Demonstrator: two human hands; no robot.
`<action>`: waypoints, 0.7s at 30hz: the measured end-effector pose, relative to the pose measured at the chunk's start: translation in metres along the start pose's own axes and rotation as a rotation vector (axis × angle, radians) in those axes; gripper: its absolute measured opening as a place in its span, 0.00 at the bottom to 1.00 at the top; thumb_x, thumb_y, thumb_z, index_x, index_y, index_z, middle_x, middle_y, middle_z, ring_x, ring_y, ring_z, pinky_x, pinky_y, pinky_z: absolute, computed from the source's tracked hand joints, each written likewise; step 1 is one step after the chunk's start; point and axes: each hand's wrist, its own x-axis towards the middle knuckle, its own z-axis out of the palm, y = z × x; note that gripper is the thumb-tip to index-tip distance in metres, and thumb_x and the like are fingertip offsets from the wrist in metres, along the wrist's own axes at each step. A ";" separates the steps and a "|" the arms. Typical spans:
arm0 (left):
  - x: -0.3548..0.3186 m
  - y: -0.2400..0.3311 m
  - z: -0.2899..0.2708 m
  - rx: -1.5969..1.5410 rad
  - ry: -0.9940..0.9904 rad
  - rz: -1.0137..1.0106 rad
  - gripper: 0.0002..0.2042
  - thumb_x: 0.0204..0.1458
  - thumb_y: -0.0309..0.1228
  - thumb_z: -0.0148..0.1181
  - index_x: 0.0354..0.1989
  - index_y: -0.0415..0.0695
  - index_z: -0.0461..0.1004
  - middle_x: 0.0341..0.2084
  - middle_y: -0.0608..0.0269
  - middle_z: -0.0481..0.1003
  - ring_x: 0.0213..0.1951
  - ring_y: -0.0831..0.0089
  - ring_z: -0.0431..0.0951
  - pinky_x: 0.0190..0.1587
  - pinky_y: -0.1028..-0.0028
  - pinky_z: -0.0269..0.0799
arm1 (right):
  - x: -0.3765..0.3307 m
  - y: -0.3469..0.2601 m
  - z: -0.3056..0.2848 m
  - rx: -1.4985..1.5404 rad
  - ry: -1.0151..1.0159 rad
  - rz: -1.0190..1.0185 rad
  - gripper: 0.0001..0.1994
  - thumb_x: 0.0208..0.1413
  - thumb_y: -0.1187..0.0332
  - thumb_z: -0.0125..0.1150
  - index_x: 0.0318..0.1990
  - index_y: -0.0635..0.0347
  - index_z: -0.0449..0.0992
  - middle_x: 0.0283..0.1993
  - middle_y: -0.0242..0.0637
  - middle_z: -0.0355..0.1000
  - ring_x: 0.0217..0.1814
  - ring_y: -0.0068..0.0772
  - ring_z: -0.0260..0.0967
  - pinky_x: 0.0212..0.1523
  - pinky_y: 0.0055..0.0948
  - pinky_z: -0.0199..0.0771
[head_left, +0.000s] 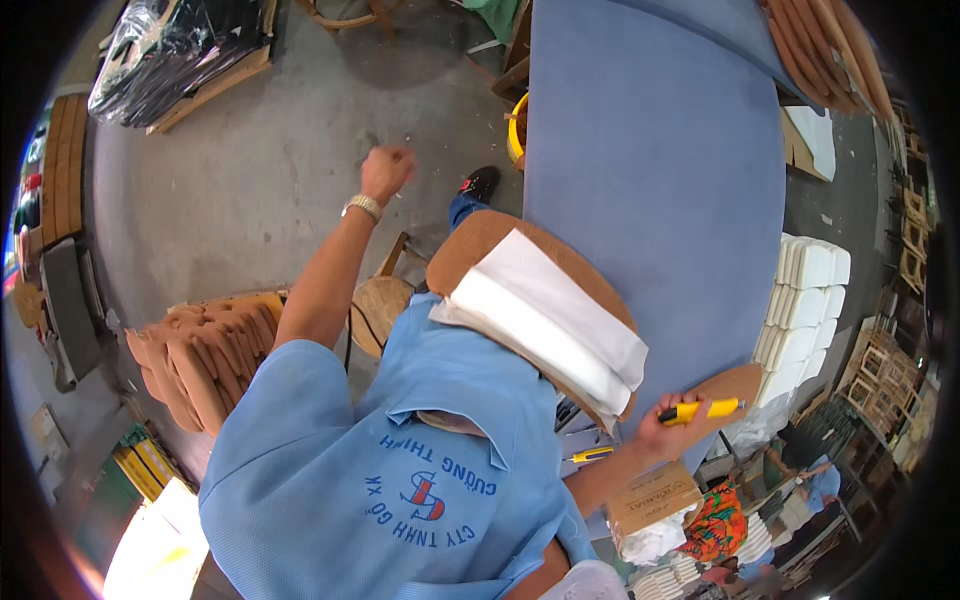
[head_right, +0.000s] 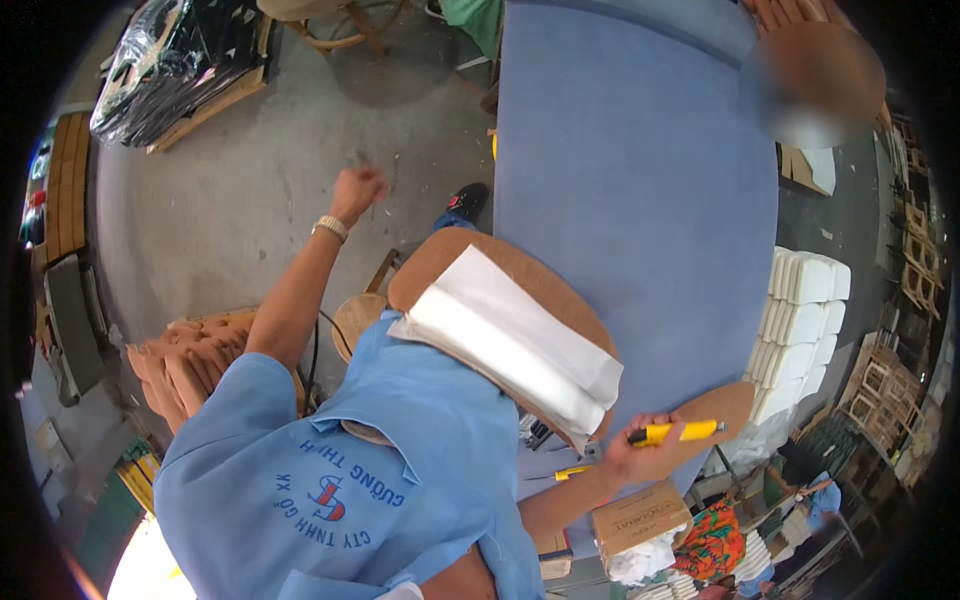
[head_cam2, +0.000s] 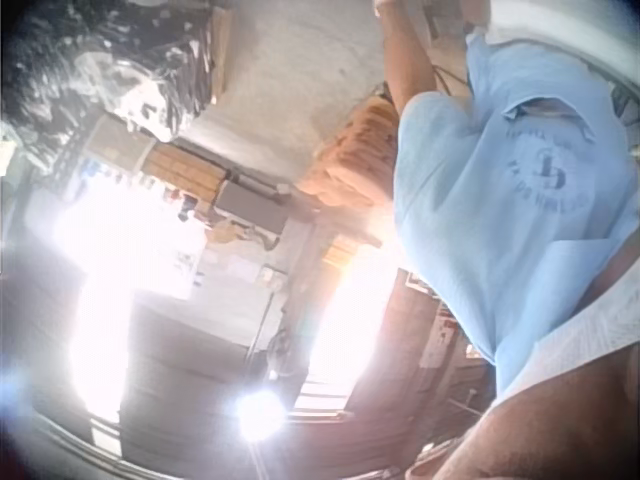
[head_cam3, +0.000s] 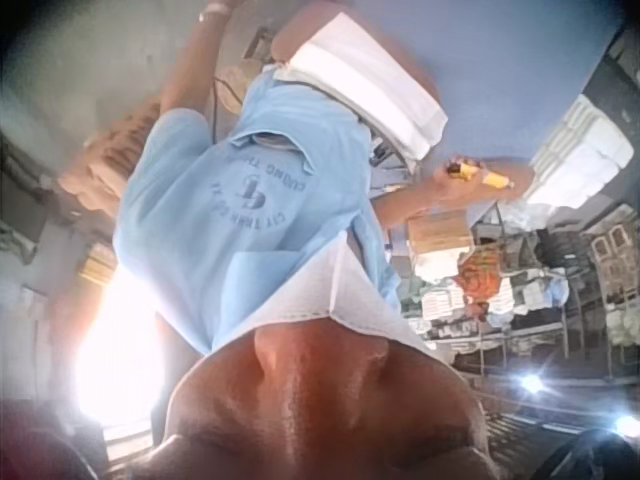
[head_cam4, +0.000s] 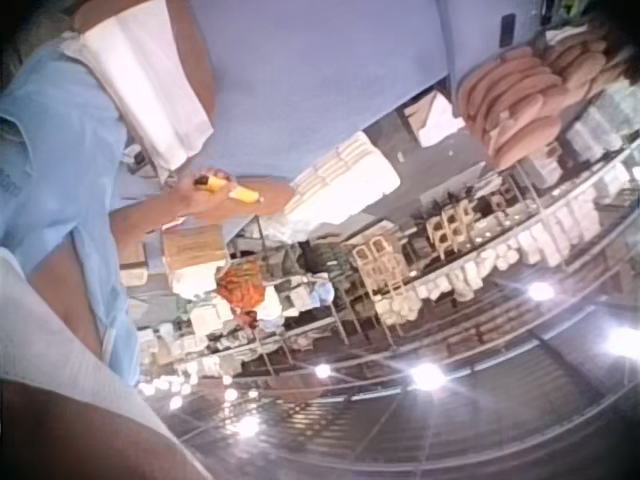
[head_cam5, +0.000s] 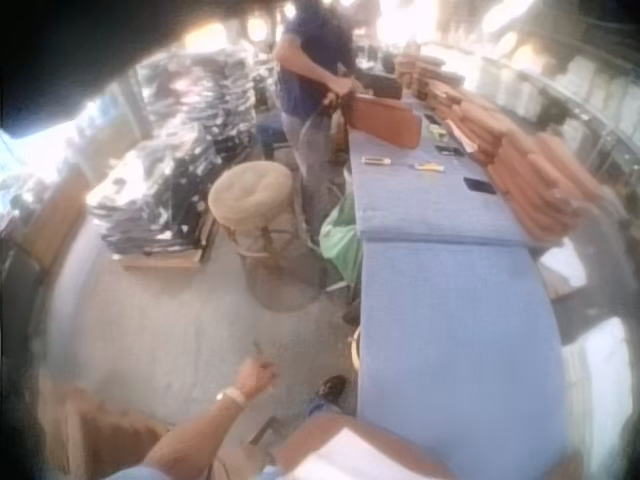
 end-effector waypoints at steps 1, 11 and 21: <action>0.014 -0.026 0.000 0.137 -0.043 -0.119 0.15 0.60 0.31 0.61 0.52 0.37 0.82 0.30 0.57 0.86 0.33 0.71 0.86 0.34 0.72 0.81 | 0.003 -0.007 -0.014 -0.042 0.035 -0.046 0.11 0.71 0.57 0.57 0.45 0.55 0.73 0.30 0.29 0.67 0.23 0.22 0.59 0.24 0.24 0.62; 0.094 0.054 0.134 -0.218 -0.457 -0.271 0.31 0.64 0.49 0.59 0.69 0.41 0.68 0.64 0.48 0.71 0.61 0.57 0.75 0.55 0.52 0.77 | 0.011 -0.013 -0.043 -0.558 0.275 -0.070 0.13 0.68 0.56 0.60 0.42 0.57 0.74 0.30 0.28 0.67 0.26 0.23 0.62 0.26 0.25 0.61; -0.095 0.019 0.053 -0.798 -0.685 -0.447 0.29 0.70 0.49 0.52 0.71 0.41 0.66 0.68 0.52 0.68 0.66 0.63 0.72 0.68 0.65 0.70 | 0.005 0.107 -0.209 -0.861 0.139 -0.141 0.24 0.69 0.55 0.59 0.59 0.69 0.73 0.44 0.40 0.77 0.43 0.27 0.74 0.42 0.29 0.73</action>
